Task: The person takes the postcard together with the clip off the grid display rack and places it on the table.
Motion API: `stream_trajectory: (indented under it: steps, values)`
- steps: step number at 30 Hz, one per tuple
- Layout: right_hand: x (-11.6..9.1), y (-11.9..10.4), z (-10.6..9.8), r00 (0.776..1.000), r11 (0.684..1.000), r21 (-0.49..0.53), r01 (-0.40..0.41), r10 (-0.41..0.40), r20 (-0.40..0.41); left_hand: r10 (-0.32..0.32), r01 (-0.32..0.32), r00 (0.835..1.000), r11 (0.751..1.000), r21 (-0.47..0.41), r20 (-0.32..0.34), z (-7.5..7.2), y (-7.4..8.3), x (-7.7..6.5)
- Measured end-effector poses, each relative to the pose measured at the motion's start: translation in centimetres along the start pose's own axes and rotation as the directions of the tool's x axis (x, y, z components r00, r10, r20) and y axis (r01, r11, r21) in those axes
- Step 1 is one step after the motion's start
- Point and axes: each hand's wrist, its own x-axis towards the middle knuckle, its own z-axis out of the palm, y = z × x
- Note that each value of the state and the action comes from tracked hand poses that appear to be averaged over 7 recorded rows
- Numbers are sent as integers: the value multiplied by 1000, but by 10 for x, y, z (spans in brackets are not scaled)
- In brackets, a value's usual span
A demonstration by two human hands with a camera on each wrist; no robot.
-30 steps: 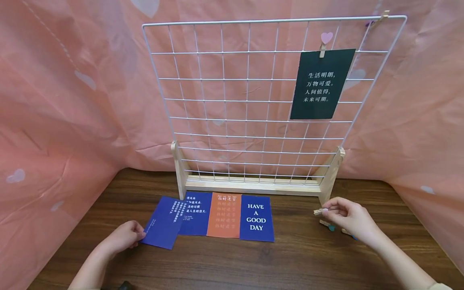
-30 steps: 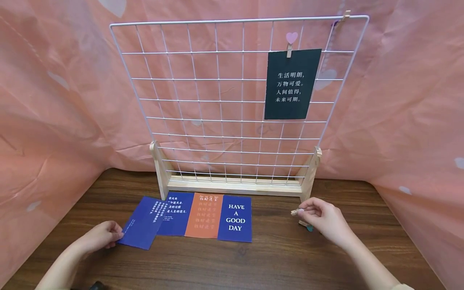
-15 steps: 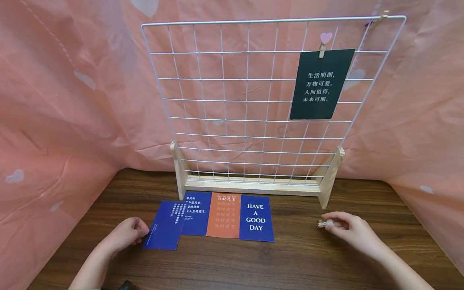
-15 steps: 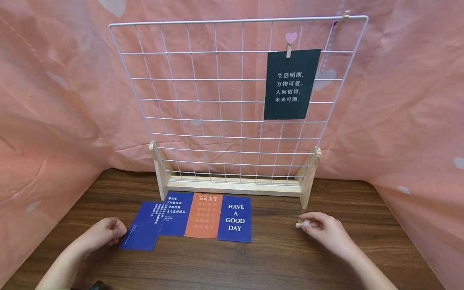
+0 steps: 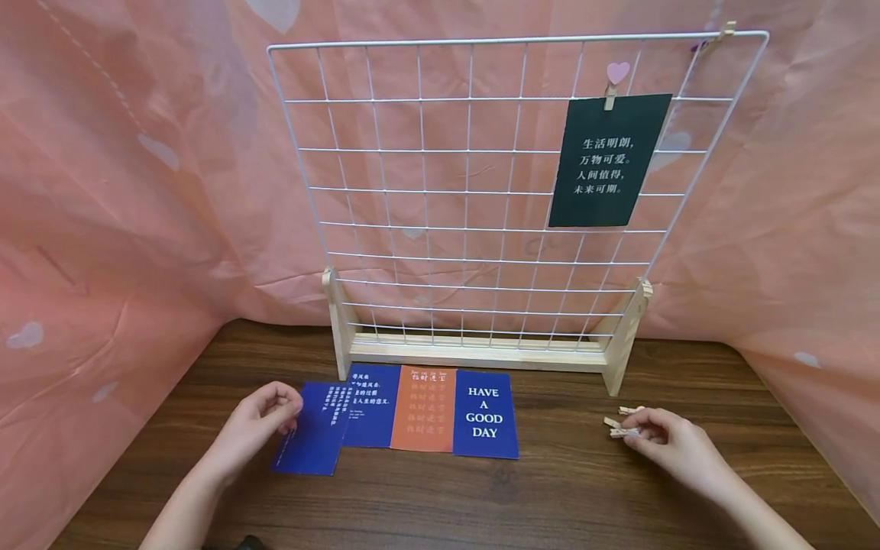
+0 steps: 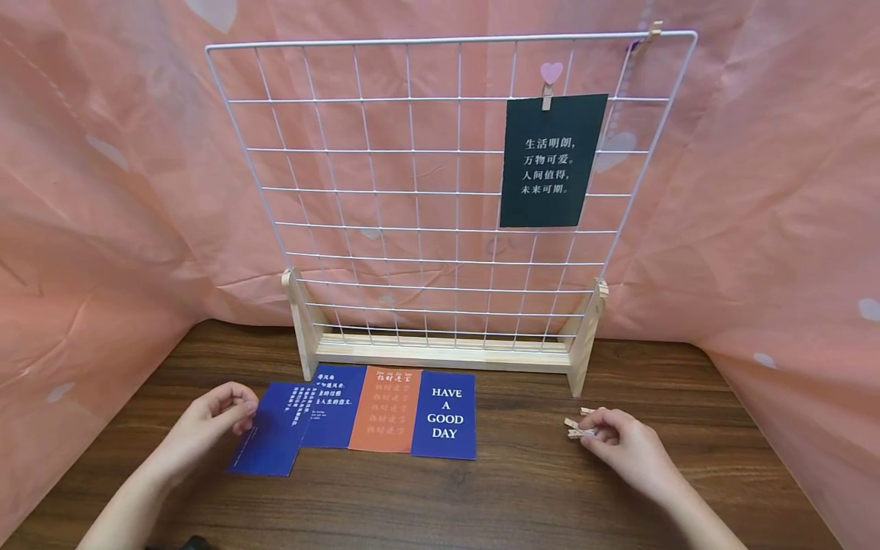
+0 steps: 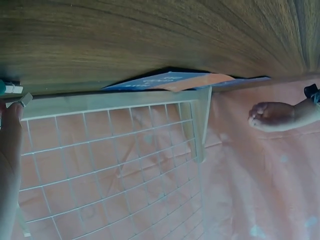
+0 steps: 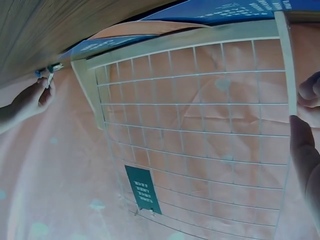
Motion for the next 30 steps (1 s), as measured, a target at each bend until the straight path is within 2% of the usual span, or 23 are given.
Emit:
stream_trajectory:
  steps: [5,12,21,30]
  values:
    - [-5,5,5,1000,1000,21,18,-18,-6,59,-59,998,998,-22,-26,5,4,1]
    - [-9,6,6,998,998,-27,-54,55,22,66,-67,998,996,-59,-20,11,9,4]
    - [-11,8,5,998,998,-47,-51,53,36,91,-93,996,992,-85,-22,23,16,11]
    - [-11,10,7,999,996,-78,-35,36,7,117,-116,993,983,-140,-1,37,27,17]
